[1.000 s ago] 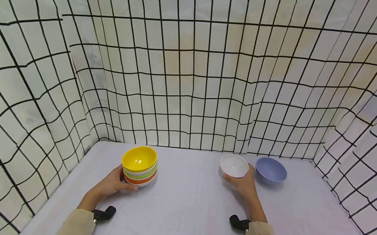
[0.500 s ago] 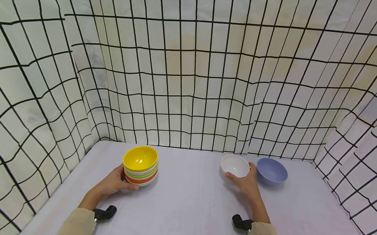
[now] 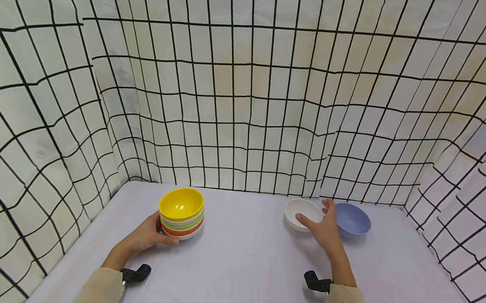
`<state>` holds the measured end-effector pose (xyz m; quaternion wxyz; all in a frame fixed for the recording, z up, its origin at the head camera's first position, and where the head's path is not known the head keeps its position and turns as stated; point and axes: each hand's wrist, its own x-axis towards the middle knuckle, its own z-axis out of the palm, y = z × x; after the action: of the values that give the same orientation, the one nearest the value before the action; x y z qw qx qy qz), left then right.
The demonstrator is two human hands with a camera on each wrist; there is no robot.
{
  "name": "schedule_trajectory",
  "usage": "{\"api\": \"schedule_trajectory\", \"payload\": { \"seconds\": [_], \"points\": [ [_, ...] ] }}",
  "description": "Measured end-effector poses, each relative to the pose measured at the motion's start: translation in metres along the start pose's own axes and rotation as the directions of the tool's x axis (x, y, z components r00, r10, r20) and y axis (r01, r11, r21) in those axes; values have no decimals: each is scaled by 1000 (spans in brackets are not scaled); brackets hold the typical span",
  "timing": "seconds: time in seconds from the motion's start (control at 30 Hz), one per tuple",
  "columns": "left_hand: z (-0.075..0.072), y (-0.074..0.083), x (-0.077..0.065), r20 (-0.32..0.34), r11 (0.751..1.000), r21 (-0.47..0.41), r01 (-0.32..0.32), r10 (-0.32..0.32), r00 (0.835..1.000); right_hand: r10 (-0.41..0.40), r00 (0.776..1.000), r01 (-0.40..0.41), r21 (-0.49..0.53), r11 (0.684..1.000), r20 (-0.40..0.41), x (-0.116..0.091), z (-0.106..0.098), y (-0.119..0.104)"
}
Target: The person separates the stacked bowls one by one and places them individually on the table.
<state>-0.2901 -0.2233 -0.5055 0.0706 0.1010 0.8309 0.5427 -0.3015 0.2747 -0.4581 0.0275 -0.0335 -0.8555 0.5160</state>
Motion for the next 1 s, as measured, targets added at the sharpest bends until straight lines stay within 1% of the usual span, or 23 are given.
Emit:
{"api": "schedule_trajectory", "payload": {
  "seconds": [0.13,0.27,0.43,0.67,0.8,1.0],
  "points": [
    [0,0,0,3,1000,0,-5,5,1000,-69,998,68,-6,998,-14,-6,-3,-14],
    [-1,0,0,4,1000,-3,-9,9,1000,-143,990,142,-18,990,-19,-12,-2,-29],
    [-1,0,0,5,1000,-12,-5,5,1000,-189,982,189,-46,981,3,-22,4,-48],
    [-1,1,0,6,1000,-7,-5,5,1000,-259,964,264,-98,960,61,-34,18,-64],
    [-1,1,0,7,1000,-7,-6,6,1000,-304,948,312,-89,946,96,-41,29,-71],
    [-2,1,0,2,1000,0,-6,6,1000,-385,910,391,-9,920,157,-47,49,-77]
  ]
}}
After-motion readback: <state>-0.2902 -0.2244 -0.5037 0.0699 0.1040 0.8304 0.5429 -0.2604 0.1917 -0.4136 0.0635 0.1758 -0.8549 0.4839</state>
